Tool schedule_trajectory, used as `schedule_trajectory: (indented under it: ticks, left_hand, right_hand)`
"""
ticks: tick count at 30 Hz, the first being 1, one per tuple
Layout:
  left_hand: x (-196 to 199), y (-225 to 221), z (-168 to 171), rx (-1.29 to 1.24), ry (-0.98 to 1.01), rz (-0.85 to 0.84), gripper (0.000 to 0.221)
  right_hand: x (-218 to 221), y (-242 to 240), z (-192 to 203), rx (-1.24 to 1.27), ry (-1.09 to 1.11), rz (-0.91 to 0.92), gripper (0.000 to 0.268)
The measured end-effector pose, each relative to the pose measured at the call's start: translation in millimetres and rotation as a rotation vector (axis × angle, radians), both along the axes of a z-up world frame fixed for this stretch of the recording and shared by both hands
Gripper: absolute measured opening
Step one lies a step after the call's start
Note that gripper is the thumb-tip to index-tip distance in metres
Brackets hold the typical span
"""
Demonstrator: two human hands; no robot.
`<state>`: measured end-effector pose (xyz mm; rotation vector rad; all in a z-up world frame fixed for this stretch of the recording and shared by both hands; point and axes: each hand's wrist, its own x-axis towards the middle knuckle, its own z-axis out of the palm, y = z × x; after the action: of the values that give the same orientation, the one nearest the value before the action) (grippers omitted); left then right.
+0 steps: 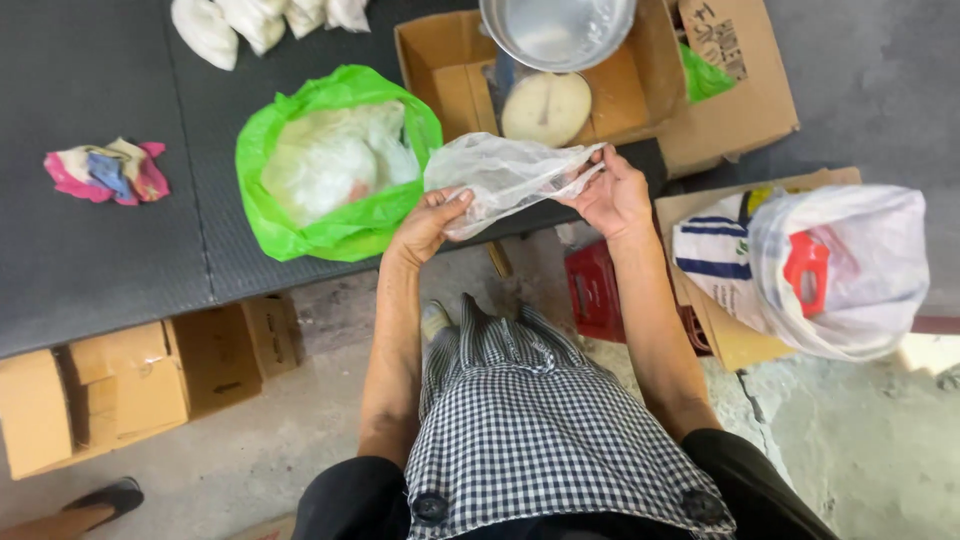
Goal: Weigh white fibrous material and white powder on a scale and portion them into plastic bags.
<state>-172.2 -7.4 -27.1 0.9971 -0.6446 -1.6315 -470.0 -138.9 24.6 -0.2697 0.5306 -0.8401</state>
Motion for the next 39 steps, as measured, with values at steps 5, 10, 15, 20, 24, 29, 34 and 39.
schedule_trajectory:
  ticks: [5, 10, 15, 20, 24, 29, 34, 39]
  left_hand:
    - [-50, 6, 6, 0.017, 0.282, 0.129, 0.024]
    - [-68, -13, -104, 0.027, 0.590, 0.242, 0.026]
    - [-83, -13, -123, 0.208, 0.856, 0.456, 0.032]
    - [-87, -9, -102, 0.185, 0.816, 0.432, 0.034]
    - [-95, -12, -89, 0.095, 0.718, 0.327, 0.033]
    - [-113, 23, -14, -0.011, 0.229, 0.172, 0.033]
    - [-115, 36, -27, 0.042, -0.327, -0.075, 0.045]
    - [-111, 27, -73, 0.178, -0.240, -0.020, 0.041]
  right_hand:
    - [-60, -14, -99, 0.031, 0.009, -0.061, 0.023]
    - [-108, -7, -153, 0.169, 0.076, -0.045, 0.012]
    - [-109, 54, -46, 0.171, 0.255, 0.160, 0.028]
    - [-139, 70, -68, -0.459, 0.555, 0.346, 0.025]
    - [-142, 65, -102, -1.005, 1.061, 0.519, 0.019]
    - [-129, 41, -108, -0.124, 0.466, 0.222, 0.019]
    - [-130, 22, -91, 0.226, 0.200, 0.131, 0.022]
    - [-149, -9, -151, 0.149, 0.080, 0.100, 0.023]
